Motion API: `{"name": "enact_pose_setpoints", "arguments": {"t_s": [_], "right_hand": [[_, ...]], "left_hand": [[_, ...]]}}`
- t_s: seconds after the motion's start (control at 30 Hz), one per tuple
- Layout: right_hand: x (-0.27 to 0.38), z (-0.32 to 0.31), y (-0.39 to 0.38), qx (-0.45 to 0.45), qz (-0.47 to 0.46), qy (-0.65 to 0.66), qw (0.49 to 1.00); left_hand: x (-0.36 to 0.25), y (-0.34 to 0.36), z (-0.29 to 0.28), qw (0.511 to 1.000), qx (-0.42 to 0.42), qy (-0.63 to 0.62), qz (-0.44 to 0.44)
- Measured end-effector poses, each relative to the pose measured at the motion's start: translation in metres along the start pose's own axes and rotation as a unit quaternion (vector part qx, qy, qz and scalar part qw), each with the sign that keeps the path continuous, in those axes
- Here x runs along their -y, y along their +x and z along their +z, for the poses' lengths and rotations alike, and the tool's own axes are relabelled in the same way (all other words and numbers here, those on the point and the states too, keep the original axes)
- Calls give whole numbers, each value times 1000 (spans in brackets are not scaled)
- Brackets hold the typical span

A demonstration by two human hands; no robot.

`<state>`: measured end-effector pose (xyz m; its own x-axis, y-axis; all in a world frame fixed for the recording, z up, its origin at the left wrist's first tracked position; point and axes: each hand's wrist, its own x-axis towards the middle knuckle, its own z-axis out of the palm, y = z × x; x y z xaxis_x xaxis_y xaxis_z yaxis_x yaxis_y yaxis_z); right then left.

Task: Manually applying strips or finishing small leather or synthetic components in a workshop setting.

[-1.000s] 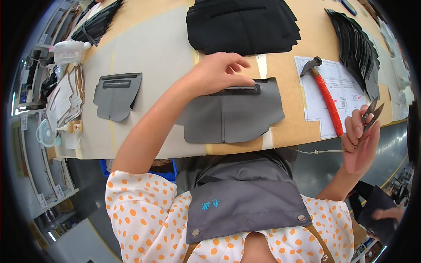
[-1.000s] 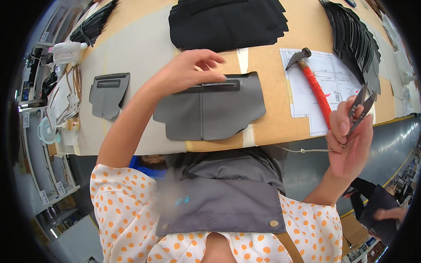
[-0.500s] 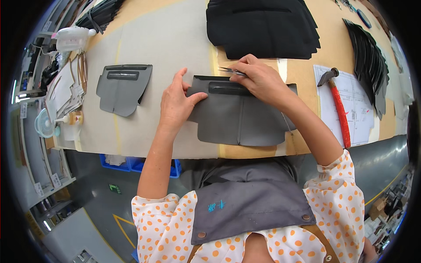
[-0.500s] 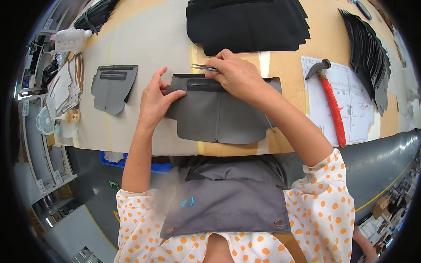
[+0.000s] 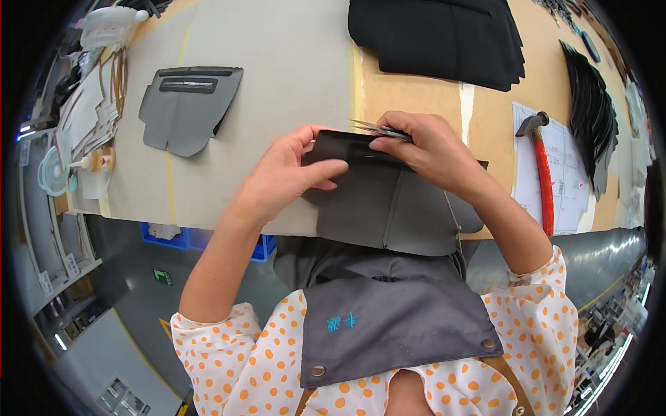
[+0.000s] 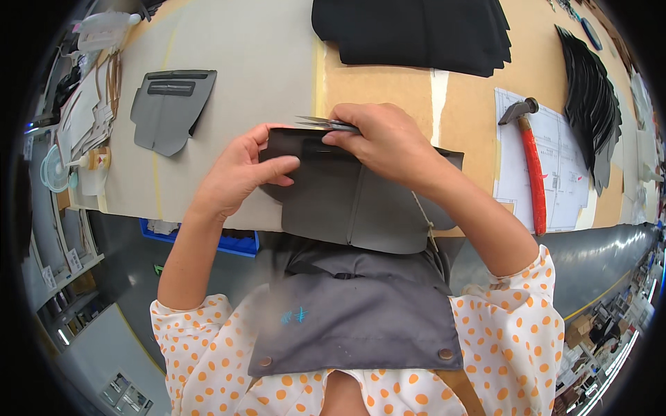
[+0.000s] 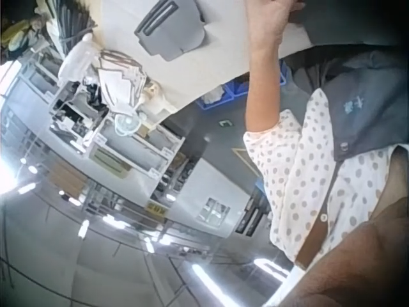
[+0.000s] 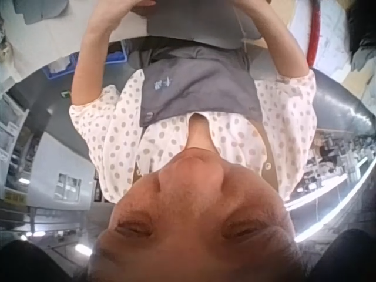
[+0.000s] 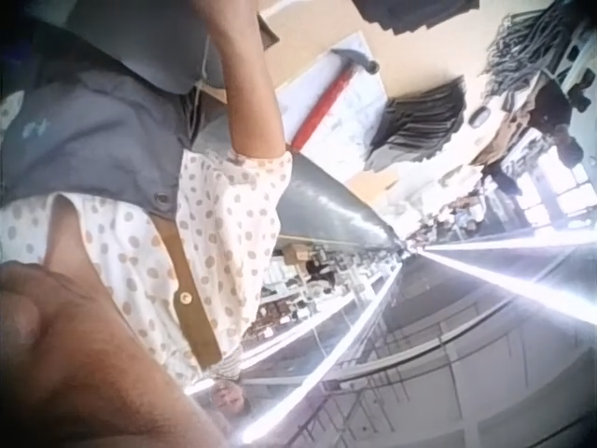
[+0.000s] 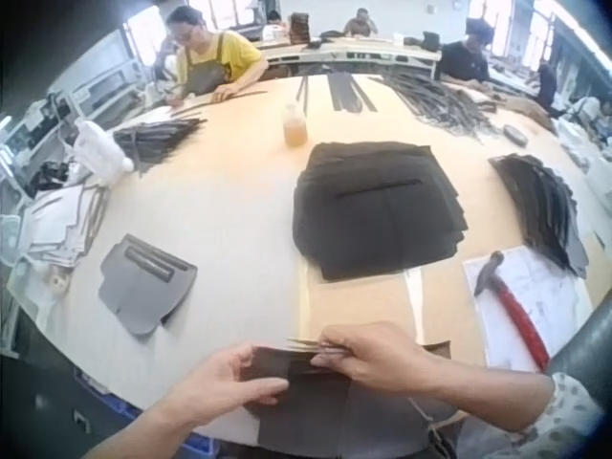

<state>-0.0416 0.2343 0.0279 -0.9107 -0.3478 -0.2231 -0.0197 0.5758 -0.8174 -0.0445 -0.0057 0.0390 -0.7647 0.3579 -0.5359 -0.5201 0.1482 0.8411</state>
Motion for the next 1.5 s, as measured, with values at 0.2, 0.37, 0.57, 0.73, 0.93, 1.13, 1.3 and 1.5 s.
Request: {"name": "enact_pose_setpoints", "arguments": {"t_s": [0.2, 0.37, 0.57, 0.73, 0.93, 1.13, 1.3, 1.5], "right_hand": [[-1, 9, -6, 11, 2, 39, 999], [-5, 10, -4, 50, 4, 54, 997], [-16, 19, -6, 69, -5, 103, 992], [-14, 23, -11, 29, -74, 45, 996], [-10, 22, -13, 11, -48, 49, 998], [-10, 21, -19, -13, -49, 46, 998], [-7, 19, -21, -6, -56, 47, 997], [-7, 19, -22, 8, -64, 80, 995]], "left_hand": [[12, -6, 6, 997, 26, 64, -16], [12, -6, -1, 986, 48, 139, -79], [11, -10, 3, 992, 95, 39, -75], [14, -14, 7, 986, 125, -17, -105], [15, -16, 2, 990, 111, 3, -87], [15, -20, 9, 995, 51, 41, -69], [19, -24, 13, 996, 30, 19, -84], [21, -26, 17, 996, 62, -33, -52]]}}
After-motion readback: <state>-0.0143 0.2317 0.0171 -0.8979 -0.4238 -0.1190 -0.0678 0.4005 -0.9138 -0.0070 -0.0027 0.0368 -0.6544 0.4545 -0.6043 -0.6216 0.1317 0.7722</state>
